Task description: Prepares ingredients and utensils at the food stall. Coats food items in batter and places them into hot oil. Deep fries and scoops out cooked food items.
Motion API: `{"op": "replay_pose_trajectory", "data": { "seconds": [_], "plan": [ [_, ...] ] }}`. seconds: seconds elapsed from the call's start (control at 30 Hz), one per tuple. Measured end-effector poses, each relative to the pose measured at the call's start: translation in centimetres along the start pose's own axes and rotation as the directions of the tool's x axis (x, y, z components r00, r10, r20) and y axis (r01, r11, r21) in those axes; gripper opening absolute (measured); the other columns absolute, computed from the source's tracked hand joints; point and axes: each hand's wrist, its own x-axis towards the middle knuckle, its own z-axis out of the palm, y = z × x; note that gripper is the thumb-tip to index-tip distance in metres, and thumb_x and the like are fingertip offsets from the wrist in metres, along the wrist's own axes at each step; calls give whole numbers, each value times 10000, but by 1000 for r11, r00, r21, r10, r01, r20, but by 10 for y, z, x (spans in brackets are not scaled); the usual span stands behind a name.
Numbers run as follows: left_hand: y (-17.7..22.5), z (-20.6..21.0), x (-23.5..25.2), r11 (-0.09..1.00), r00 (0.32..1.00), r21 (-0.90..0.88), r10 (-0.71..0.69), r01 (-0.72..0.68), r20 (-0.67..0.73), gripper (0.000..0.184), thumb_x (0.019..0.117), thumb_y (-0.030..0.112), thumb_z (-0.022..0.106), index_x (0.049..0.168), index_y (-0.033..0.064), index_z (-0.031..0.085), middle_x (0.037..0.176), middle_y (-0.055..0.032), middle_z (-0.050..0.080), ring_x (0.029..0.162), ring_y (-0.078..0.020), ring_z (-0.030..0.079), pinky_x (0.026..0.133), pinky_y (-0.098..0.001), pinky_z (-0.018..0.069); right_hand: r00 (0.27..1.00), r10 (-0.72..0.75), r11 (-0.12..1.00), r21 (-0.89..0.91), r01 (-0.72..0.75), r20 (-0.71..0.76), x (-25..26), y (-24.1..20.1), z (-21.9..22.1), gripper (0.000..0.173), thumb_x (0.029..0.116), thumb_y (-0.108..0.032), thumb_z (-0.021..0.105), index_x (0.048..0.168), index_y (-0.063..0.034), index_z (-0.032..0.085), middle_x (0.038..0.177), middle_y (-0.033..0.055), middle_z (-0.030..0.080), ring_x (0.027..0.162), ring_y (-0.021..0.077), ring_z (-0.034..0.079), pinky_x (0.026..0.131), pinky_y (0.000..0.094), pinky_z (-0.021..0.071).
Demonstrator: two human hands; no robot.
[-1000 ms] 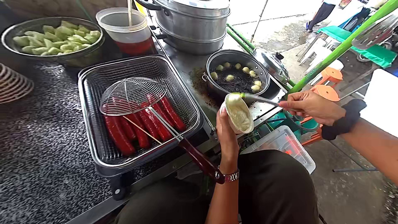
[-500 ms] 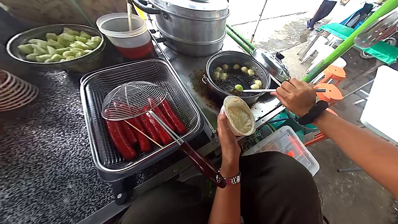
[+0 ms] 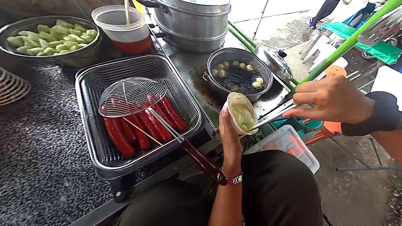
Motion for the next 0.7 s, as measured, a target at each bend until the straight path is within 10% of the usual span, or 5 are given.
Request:
{"op": "replay_pose_trajectory", "data": {
  "seconds": [0.1,0.33,0.43,0.53,0.7],
  "plan": [
    [-2,-3,2,999,1000,25,27,-27,8,531,1052,539,393,1449,206,508,1191,-81,684,1025,-188,695,803,-391,606,941,330,881,333,-337,81,-7,-12,14,427,873,-499,721,639,-170,585,590,-77,522,500,43,485,437,240,358],
    [-6,-1,3,1000,1000,-1,-6,6,-7,536,1060,549,367,1445,207,515,1240,-101,664,1081,-226,673,844,-427,586,442,649,-125,660,-741,619,-11,8,35,348,1028,-180,610,691,-105,572,538,-23,534,389,7,379,364,149,282],
    [-5,0,4,1000,1000,-16,-5,4,-18,520,1060,546,353,1413,217,550,1220,-92,676,1055,-213,682,809,-408,592,439,824,238,485,-841,358,-9,29,58,364,967,-288,716,698,-94,569,581,-15,529,482,71,426,472,260,345],
    [-3,-1,3,999,1000,-33,-10,9,-18,523,1064,548,354,1426,217,534,1237,-90,669,1072,-214,677,825,-411,588,679,733,672,112,-732,41,-12,34,77,420,963,-348,719,834,44,643,804,221,641,754,413,651,617,613,464],
    [-3,-1,4,1000,1000,-26,-9,9,-28,528,1063,552,344,1436,226,528,1253,-86,667,1090,-211,673,833,-412,590,938,289,897,-288,-335,-191,-18,39,96,373,1043,-266,557,876,52,655,866,250,662,819,470,675,575,538,515]
  ]
}}
